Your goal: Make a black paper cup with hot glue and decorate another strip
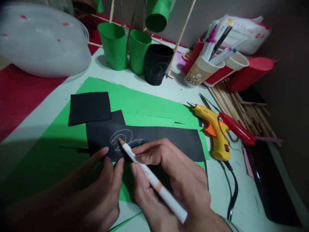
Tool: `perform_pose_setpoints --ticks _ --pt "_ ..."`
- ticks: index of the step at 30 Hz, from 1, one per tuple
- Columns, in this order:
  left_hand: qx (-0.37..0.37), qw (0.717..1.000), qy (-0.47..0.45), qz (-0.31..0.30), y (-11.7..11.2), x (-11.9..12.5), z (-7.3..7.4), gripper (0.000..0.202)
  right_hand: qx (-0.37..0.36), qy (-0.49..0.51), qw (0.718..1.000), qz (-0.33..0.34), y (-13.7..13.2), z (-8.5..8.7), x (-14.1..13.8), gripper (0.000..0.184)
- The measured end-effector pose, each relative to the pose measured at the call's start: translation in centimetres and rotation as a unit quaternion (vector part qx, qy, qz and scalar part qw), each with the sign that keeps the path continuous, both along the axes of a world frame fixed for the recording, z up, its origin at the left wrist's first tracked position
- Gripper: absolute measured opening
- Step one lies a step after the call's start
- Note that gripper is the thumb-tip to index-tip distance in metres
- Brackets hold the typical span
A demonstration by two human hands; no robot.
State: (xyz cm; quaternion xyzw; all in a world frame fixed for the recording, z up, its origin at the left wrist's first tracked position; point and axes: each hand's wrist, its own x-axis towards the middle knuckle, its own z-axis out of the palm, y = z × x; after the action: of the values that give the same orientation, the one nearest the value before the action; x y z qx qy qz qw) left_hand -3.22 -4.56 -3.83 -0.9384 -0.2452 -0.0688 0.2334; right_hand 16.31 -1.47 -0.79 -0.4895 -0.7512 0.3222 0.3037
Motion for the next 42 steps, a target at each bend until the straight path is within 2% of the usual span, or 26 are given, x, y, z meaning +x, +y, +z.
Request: perform_pose_setpoints --ticks 7,13,18,21,24,30,33,38,42 --pt "-0.006 1.0 0.002 -0.009 0.0 -0.1 -0.2 0.034 0.014 0.063 0.996 -0.059 -0.4 0.2 -0.3 0.012" --pt "-0.016 1.0 0.007 -0.013 -0.1 -0.2 0.2 0.03 0.019 0.055 0.997 -0.056 -0.3 0.3 -0.1 0.011" --pt "0.005 0.999 -0.048 0.018 -0.3 0.4 -0.8 0.028 0.028 0.047 0.997 -0.057 -0.3 0.4 0.1 0.011" --pt "0.029 0.995 -0.088 0.041 -0.5 0.7 -1.4 0.022 0.046 0.043 0.993 -0.103 -0.5 0.6 0.6 0.013" --pt "0.027 0.996 -0.083 0.027 -0.5 0.4 -1.2 0.019 0.038 0.049 0.989 -0.135 -0.6 0.8 1.2 0.016" --pt "-0.001 0.998 -0.06 -0.034 -0.5 -0.8 -0.7 0.02 0.015 0.068 0.991 -0.113 0.0 1.4 1.8 0.019" --pt "-0.026 0.996 -0.08 -0.033 -0.7 -1.0 -0.7 0.021 0.009 0.07 0.992 -0.101 -0.1 1.6 1.8 0.019" --pt "-0.051 0.995 -0.076 -0.03 -0.7 -0.8 -0.7 0.022 0.047 0.051 0.995 -0.073 -0.6 1.5 1.3 0.02" --pt "-0.037 0.996 -0.067 -0.04 -0.8 -1.2 -0.7 0.023 0.063 0.025 0.996 -0.052 -0.5 1.7 1.0 0.022"
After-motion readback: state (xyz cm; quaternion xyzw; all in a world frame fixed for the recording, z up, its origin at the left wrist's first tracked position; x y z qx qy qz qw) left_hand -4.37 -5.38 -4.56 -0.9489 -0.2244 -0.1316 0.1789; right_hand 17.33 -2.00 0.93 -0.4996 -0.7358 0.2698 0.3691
